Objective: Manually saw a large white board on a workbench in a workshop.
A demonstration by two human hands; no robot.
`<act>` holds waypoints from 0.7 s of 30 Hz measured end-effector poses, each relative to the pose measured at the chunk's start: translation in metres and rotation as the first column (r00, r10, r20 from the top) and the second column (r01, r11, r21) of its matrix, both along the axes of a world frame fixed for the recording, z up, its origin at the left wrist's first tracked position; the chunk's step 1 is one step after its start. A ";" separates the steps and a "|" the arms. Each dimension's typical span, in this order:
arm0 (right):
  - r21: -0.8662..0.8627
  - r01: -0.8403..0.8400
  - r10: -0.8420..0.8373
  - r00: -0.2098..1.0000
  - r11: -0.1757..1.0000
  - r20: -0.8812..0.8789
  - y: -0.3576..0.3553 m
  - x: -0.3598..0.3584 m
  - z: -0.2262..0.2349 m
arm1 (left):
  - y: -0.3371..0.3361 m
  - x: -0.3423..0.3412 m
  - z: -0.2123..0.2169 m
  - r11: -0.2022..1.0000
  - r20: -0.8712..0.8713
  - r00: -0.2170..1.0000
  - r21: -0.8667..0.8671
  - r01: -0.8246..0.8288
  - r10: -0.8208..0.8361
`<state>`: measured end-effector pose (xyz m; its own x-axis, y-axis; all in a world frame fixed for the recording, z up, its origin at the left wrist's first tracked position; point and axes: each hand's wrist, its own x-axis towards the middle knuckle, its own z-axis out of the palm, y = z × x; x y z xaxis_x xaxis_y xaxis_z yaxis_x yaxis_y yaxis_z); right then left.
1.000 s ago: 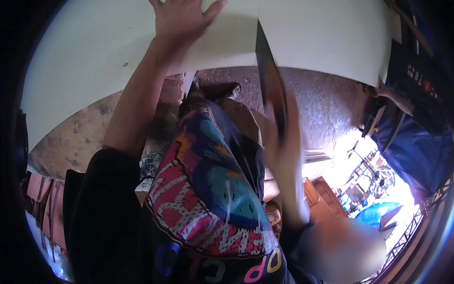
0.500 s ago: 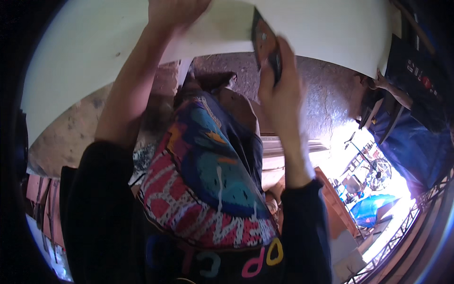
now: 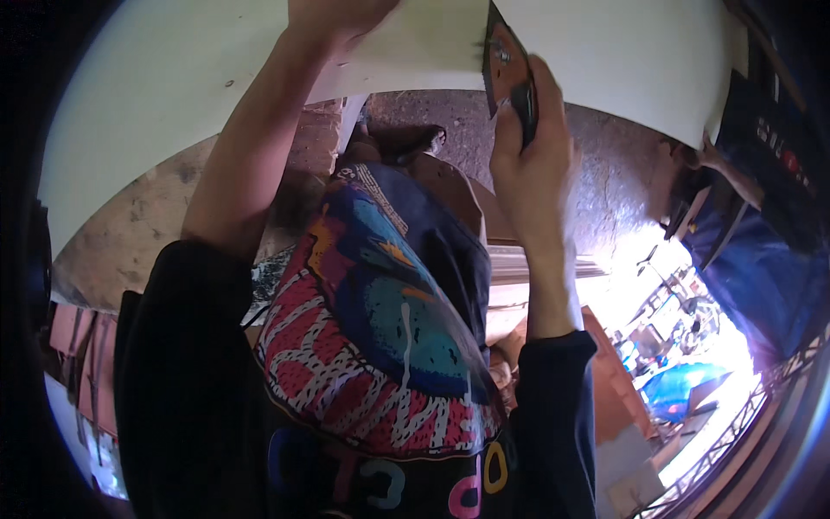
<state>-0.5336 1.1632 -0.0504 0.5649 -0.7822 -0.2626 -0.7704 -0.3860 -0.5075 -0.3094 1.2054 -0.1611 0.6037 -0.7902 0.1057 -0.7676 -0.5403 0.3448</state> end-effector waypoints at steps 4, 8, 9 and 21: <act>0.036 0.035 -0.031 0.993 0.999 -0.110 0.063 -0.054 0.064 | 0.001 0.005 0.000 0.987 -0.036 0.998 0.158 -0.038 0.044; 0.078 0.079 -0.067 0.987 0.994 -0.144 0.083 -0.062 0.095 | 0.002 0.004 0.007 0.977 -0.036 0.999 0.212 -0.024 0.032; -0.016 0.007 -0.009 0.988 1.000 -0.151 0.071 -0.054 0.080 | -0.006 0.006 0.006 0.981 -0.034 0.999 0.194 -0.014 0.021; 0.043 -0.124 0.125 0.992 0.991 -0.008 0.094 -0.084 0.079 | 0.001 0.002 -0.011 0.990 0.060 0.998 0.135 -0.044 0.036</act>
<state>-0.6175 1.2570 0.0284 0.6543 -0.6939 -0.3006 -0.7230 -0.4575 -0.5176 -0.3071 1.2065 -0.1723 0.6310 -0.7750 0.0341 -0.7609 -0.6098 0.2216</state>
